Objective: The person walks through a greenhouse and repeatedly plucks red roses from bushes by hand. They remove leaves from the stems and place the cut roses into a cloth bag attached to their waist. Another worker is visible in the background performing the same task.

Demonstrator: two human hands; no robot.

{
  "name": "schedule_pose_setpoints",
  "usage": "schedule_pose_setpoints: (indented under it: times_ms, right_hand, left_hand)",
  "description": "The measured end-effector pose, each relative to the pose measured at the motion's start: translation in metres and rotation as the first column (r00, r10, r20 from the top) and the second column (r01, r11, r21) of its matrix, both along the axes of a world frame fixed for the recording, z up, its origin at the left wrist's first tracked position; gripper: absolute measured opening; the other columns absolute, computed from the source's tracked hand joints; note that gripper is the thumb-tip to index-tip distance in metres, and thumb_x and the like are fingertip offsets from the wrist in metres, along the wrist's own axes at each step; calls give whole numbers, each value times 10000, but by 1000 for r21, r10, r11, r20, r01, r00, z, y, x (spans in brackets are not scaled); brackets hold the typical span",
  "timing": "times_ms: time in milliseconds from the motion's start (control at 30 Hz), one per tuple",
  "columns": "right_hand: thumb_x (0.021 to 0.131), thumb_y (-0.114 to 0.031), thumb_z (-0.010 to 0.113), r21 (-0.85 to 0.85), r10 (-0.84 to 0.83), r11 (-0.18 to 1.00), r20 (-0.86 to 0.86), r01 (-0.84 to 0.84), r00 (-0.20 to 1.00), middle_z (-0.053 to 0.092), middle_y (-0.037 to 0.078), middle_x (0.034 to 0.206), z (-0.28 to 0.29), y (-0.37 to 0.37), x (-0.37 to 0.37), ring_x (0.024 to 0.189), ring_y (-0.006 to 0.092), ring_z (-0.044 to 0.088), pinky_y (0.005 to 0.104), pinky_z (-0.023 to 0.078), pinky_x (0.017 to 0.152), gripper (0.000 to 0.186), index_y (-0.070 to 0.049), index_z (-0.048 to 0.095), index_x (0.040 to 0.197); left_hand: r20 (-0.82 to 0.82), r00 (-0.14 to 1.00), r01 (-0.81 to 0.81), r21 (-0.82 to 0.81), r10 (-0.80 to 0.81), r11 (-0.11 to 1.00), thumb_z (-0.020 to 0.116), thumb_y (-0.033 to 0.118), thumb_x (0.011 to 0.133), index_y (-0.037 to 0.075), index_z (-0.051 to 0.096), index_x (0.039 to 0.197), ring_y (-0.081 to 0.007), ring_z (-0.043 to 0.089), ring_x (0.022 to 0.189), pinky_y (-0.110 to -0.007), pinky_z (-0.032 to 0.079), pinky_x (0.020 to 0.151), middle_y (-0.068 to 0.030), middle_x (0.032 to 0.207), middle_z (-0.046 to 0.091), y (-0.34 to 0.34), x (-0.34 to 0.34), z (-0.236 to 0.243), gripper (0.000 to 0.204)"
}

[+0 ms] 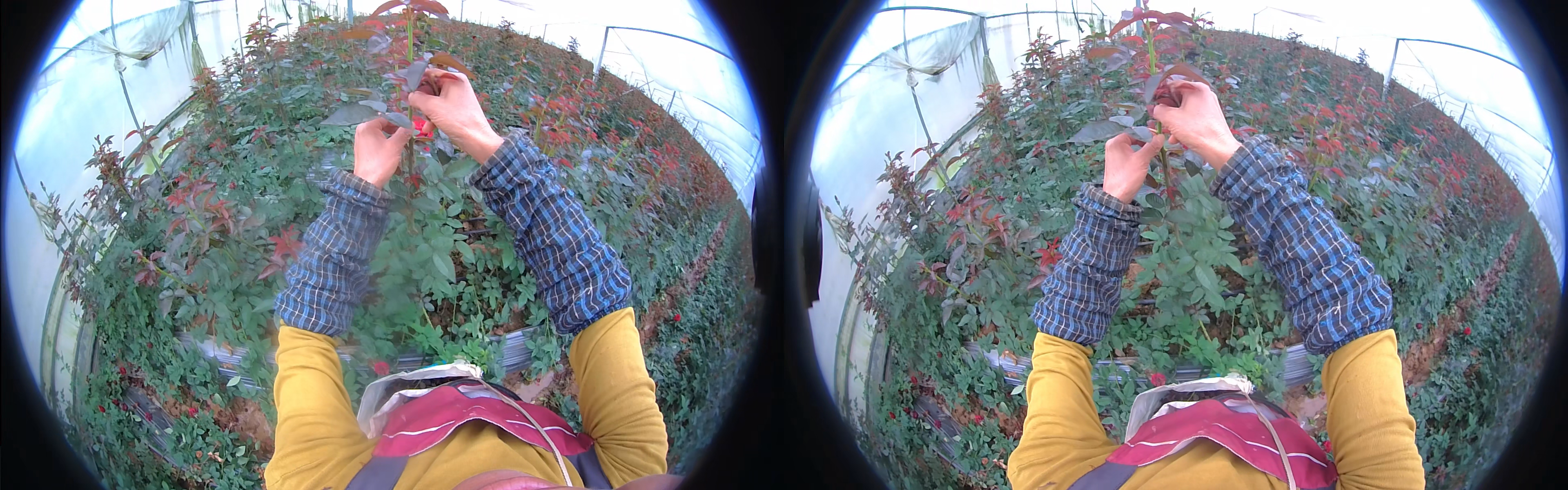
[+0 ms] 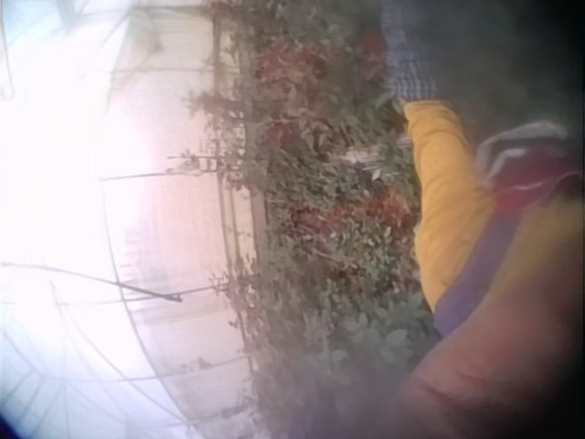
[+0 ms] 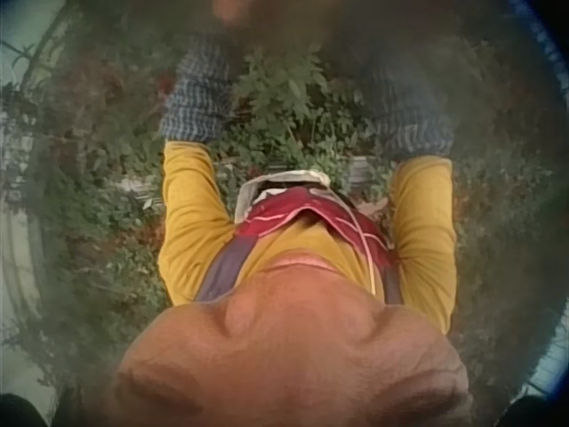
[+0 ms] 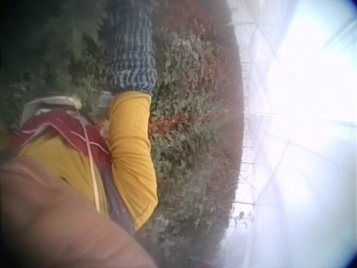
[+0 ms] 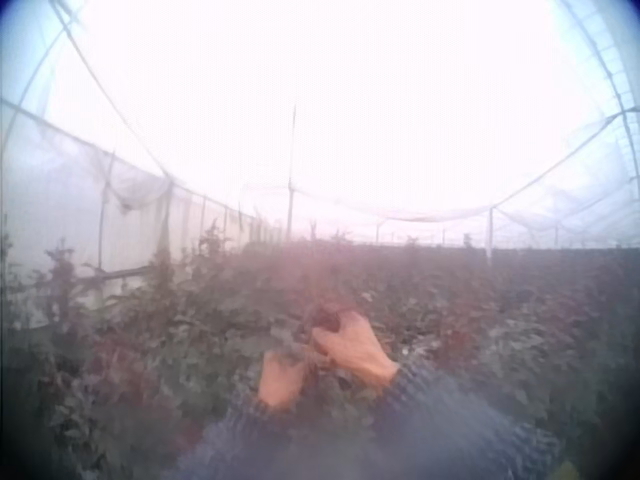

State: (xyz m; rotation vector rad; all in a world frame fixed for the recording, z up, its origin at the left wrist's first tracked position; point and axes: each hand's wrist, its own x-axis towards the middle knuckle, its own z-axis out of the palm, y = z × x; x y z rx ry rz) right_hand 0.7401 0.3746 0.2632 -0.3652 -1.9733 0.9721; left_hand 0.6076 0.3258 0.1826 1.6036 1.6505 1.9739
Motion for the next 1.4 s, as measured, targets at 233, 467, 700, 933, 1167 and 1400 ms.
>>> schedule_pose_setpoints:
  times_ms: [233, 467, 700, 933, 1167, 1400]
  right_hand:
    - [809, -37, 609, -131, 104, 982, -234, -138, 967, 616, 61, 799, -20, 8, -1, 685, 102, 594, 237, 525, 554, 207, 56, 585, 992]
    - [787, -19, 541, -318, -21, 934, -504, -164, 863, 598, 83, 807, -12, 15, 13, 632, 146, 586, 267, 527, 465, 87, 15, 559, 866]
    - [787, -193, 635, 3, 86, 996, 63, -86, 994, 599, 13, 727, 73, 16, 32, 554, 69, 511, 216, 385, 453, 204, -36, 646, 915]
    - [782, -349, 714, 207, -65, 976, 548, -61, 834, 676, 13, 745, 91, 16, 35, 556, 47, 576, 199, 430, 430, 325, -53, 665, 907]
    - [876, -181, 641, 13, 56, 998, 457, -69, 888, 655, 74, 832, 73, 26, 34, 712, 115, 619, 235, 509, 606, 213, 17, 621, 954]
    - [845, -152, 634, -426, 163, 903, 203, -63, 965, 594, 51, 637, 30, 47, 33, 492, 89, 551, 216, 419, 344, 194, 39, 626, 813]
  left_hand:
    - [-34, 999, 12, 60, -10, 998, 658, 183, 807, -24, 683, 861, -99, 575, 681, -277, 459, 639, -52, 749, 661, 3, 1, -2, 215]
    - [-60, 997, -38, 67, 42, 997, 661, 183, 825, -20, 662, 863, -77, 547, 703, -263, 448, 653, -10, 755, 639, 4, -9, -7, 207]
    - [-30, 997, 75, 48, -74, 996, 699, 193, 810, -15, 652, 865, -78, 537, 708, -261, 445, 664, -6, 748, 626, -7, 5, -1, 220]
    - [-62, 996, 67, 11, -66, 998, 710, 199, 810, -13, 656, 880, -76, 531, 706, -264, 445, 654, -7, 755, 628, -5, 11, -2, 230]
    - [-62, 990, 126, 15, -125, 992, 691, 169, 823, -14, 664, 924, -77, 551, 732, -269, 459, 694, -12, 780, 642, -14, 4, 2, 211]
    - [-52, 971, 238, 73, -235, 969, 690, 120, 811, 0, 629, 873, -86, 554, 792, -279, 465, 748, -8, 858, 632, -14, -6, 4, 148]
